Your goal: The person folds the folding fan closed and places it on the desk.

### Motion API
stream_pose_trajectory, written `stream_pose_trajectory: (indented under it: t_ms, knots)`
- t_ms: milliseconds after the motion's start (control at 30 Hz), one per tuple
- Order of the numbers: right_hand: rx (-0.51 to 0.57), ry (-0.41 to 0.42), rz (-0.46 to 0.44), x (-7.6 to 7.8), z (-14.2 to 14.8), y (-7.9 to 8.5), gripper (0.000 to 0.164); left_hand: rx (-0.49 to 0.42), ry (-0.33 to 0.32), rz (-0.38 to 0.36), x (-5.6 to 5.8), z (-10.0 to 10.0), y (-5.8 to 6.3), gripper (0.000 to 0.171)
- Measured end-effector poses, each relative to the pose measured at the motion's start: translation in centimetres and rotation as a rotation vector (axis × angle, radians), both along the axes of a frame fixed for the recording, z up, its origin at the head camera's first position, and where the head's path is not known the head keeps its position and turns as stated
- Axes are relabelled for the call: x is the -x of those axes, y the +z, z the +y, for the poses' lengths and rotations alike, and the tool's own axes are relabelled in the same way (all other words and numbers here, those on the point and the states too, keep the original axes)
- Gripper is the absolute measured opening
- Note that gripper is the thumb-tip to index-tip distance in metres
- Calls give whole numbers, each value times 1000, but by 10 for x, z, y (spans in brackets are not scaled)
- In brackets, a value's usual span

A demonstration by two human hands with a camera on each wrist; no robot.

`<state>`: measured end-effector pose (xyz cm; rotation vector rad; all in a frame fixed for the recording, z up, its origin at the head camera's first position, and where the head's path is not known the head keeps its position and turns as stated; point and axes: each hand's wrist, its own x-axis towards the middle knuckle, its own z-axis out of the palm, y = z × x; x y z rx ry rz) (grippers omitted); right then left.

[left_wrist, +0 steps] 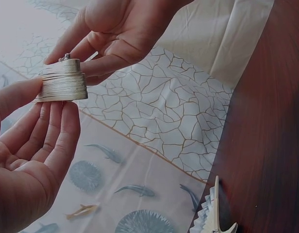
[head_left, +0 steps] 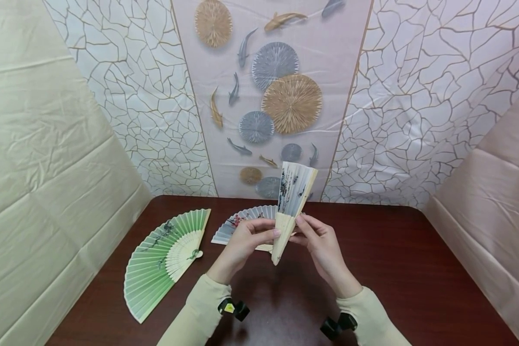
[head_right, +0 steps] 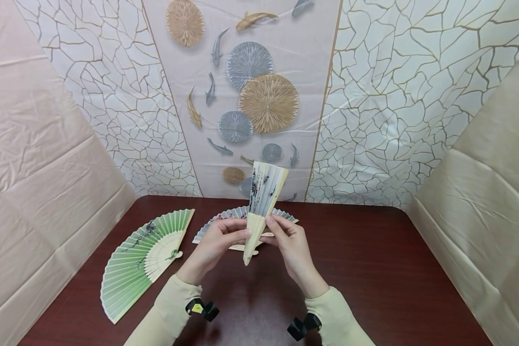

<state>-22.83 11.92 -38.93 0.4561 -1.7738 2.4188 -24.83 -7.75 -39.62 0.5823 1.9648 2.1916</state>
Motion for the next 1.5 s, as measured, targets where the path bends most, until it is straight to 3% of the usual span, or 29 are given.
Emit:
stream_pose_trajectory:
  t_ms: [233, 667, 1200, 1500]
  knots:
    - [17, 39, 15, -2, 2, 1, 19, -3, 7, -2, 0, 1, -1, 35]
    - [17, 31, 28, -1, 3, -1, 21, -21, -19, 12, 1, 3, -3, 33]
    - [27, -54, 2, 2, 6, 0, 20, 12, 17, -6, 1, 7, -7, 32]
    - [35, -94, -3, 4, 9, 4, 16, 5, -18, -3, -2, 10, -10, 31]
